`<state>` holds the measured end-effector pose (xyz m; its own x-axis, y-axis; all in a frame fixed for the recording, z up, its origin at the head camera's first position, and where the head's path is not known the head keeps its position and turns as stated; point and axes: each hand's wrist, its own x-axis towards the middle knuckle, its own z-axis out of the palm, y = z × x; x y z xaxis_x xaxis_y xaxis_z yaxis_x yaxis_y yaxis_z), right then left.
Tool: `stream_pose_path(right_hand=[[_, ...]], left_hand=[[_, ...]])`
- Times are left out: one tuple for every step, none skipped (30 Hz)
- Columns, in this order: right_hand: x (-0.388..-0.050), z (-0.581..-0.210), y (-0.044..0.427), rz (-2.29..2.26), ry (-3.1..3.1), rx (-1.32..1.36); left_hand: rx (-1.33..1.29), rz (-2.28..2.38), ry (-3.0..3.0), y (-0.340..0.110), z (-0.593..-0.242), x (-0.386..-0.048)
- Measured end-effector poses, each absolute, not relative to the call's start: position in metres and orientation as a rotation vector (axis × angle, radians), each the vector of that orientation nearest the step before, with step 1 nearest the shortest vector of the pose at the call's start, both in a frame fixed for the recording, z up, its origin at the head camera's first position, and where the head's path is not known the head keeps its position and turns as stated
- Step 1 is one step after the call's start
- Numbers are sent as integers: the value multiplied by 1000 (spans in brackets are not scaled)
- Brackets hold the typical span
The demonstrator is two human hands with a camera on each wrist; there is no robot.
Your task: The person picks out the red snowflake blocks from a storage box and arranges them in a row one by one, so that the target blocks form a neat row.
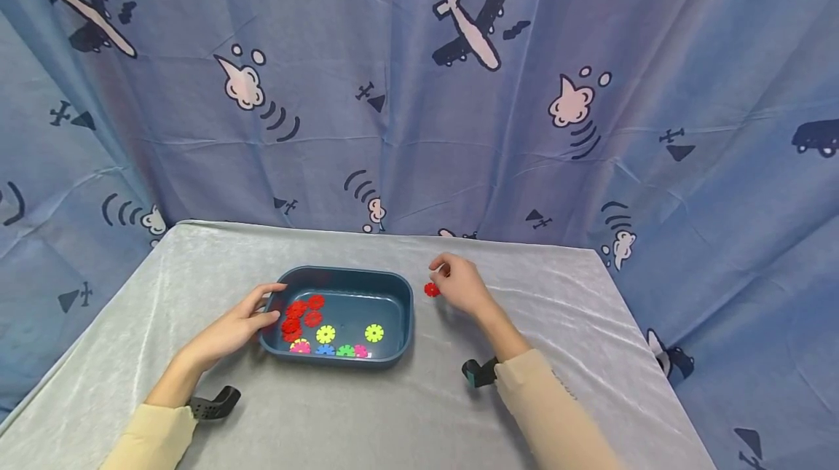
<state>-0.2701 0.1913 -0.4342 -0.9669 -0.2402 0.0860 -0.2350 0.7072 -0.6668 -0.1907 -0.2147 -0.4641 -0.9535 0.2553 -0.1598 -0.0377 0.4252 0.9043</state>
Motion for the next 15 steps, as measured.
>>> stream_pose_path(right_hand=[[-269,-433,188,-1142,2897,-413],[-267,-431,185,-1154,2899,-421],[-266,-429,182,-1173,2901,-429],[-264,-428,178,-1188,2904,-435],[-263,-426,174,-1201,2903,-441],[-261,-424,170,-1212,2906,-454],[-260,-423,166,-1224,2902,-466],[-258,-421,162,-1231,2906,-477],[-257,-420,157,-1234,2912,-493],[-256,-419,153,-1235,2913,-504],[-255,-417,148,-1240,2912,-518],[-254,-417,144,-1243,2916,-533],[-253,-416,140,-1248,2913,-542],[-251,-415,136,-1250,2916,-552],[-250,-415,131,-1256,2910,-562]], left_hand=[[187,1539,2409,-215,-464,-191],[187,1540,2408,-214,-464,-191],[187,1540,2406,-214,-464,-191],[188,1541,2404,-214,-465,-191],[188,1540,2403,-214,-465,-191],[187,1541,2400,-214,-465,-191],[185,1541,2400,-214,-465,-191],[184,1541,2399,-215,-465,-191],[182,1541,2400,-215,-465,-191],[180,1542,2402,-215,-465,-191],[179,1543,2404,-215,-465,-191],[178,1544,2405,-215,-465,-191],[179,1542,2407,-215,-465,-191],[181,1542,2406,-215,-465,-190],[183,1544,2406,-215,-465,-190]])
